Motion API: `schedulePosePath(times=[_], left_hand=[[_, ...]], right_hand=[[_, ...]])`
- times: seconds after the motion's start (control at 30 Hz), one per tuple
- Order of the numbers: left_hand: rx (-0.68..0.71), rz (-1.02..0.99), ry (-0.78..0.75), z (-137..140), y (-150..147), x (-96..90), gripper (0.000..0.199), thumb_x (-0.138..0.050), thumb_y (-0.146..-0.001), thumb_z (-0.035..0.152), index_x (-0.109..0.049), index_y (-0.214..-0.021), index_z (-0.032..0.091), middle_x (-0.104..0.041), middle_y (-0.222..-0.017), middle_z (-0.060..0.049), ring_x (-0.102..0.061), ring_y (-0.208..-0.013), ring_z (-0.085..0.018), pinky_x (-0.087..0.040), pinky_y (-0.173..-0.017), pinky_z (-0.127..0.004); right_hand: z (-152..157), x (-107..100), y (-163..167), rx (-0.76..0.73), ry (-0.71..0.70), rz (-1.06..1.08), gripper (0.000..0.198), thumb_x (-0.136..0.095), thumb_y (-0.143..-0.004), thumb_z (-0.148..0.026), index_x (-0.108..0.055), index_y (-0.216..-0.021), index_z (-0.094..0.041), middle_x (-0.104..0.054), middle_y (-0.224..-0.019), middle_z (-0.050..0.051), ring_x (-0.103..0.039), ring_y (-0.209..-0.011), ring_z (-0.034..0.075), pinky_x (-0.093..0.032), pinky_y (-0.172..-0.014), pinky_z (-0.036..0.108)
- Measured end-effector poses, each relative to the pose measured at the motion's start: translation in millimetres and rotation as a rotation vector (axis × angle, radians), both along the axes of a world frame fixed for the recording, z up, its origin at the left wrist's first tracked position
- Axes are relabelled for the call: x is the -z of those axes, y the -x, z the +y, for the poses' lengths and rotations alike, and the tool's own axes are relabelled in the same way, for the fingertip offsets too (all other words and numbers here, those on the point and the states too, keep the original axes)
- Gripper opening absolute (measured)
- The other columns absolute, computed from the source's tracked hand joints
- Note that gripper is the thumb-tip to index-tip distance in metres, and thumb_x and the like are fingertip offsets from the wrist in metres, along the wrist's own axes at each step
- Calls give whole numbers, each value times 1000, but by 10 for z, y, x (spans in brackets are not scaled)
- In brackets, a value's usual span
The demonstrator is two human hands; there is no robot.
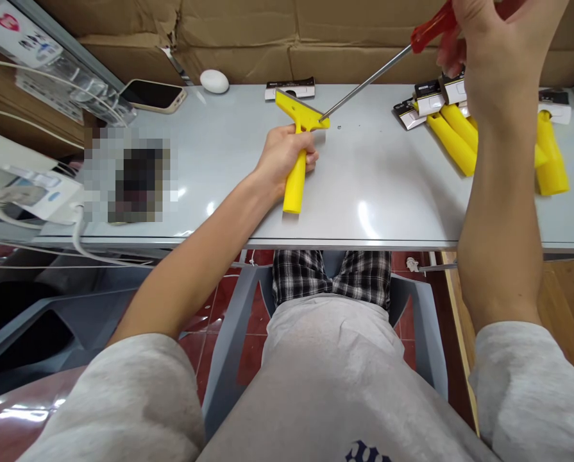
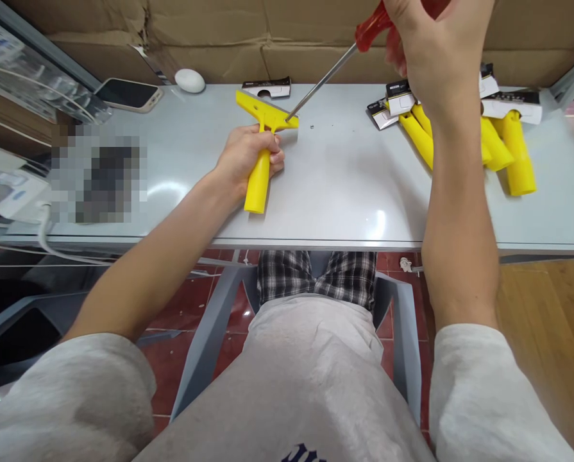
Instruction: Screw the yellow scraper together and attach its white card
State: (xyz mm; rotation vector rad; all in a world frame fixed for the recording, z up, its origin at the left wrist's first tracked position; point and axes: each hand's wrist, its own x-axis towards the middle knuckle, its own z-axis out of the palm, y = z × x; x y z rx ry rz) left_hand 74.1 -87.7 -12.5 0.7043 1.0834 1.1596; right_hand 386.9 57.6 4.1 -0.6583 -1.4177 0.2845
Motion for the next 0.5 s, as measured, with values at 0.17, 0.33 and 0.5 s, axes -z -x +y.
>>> schedulePosePath(times=[0.17,0.33,0.5], left_hand=[[33,3,-21,-27,2,-4,34,-52,-97,-13,-56,-102,21,-49,-78,7,-47,-48,-2,-26,-52,-14],[31,60,-73,-28,5,2,34,-52,-98,-11,-53,-90,22,-54,-74,5,-45,-50,-4,-27,-49,-18],[37,67,-64,2,25,31,34,-60,-95,-9,-55,-87,23,-53,-71,4,-46,-56,-8,-29,-52,-22]], right_hand=[[-75,-24,186,-38,-62,149,83,-71,-87,-100,-38,-134,-40,-67,-111,-5,-36,-49,3,-17,-38,31],[-26,-22,161,-37,22,62,88,-75,-79,-98,-37,-132,-39,-67,-101,-7,-32,-49,6,-21,-41,32],[-27,31,103,-62,10,106,104,-77,-74,-110,-36,-136,-37,-57,-96,-4,-45,-56,7,-24,-46,30]])
